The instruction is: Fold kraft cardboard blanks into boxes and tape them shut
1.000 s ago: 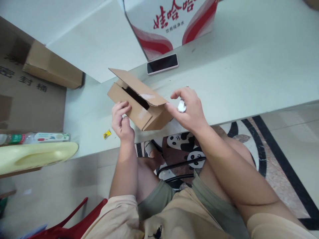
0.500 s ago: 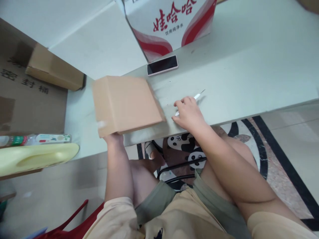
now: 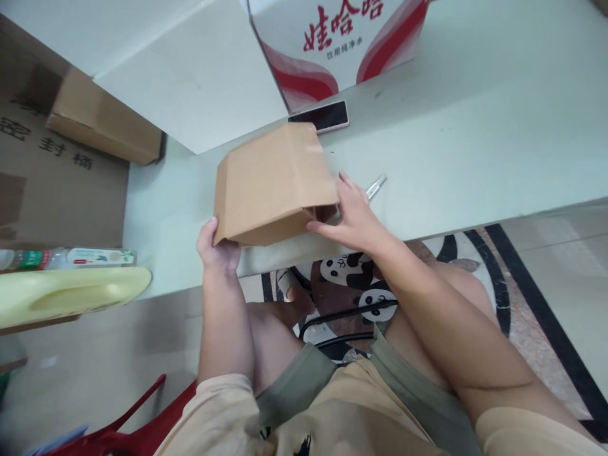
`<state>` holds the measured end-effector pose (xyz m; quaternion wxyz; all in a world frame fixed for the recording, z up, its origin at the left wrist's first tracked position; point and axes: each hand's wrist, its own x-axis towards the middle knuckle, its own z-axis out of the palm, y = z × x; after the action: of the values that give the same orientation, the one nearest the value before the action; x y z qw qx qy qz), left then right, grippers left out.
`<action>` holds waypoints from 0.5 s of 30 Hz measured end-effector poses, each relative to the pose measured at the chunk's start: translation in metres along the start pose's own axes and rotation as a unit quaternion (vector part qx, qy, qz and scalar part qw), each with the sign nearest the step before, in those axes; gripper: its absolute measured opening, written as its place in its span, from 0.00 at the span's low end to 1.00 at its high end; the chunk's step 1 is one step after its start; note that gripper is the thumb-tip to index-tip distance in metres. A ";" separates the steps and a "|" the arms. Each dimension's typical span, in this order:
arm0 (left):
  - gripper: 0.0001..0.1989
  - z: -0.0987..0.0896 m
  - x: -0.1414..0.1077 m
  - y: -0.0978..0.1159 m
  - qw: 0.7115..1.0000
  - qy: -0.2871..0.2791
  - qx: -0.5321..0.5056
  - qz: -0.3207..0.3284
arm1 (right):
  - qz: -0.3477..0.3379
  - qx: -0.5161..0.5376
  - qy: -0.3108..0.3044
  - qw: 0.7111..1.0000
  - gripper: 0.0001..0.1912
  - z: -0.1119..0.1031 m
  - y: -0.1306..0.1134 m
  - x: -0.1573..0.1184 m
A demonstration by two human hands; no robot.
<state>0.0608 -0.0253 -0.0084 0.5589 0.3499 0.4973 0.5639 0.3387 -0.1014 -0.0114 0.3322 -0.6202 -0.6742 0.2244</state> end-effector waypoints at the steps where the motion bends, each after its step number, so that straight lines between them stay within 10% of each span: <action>1: 0.21 -0.001 0.002 -0.001 1.000 0.002 -0.002 -0.002 | -0.012 0.022 0.024 0.999 0.45 0.000 0.001 0.001; 15: 0.22 0.010 0.004 -0.008 0.998 -0.037 0.049 0.032 | 0.101 0.094 0.122 0.983 0.27 -0.002 -0.008 0.003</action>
<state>0.0721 -0.0206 -0.0143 0.5408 0.4134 0.4914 0.5433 0.3343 -0.0999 -0.0040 0.4445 -0.6733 -0.5388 0.2423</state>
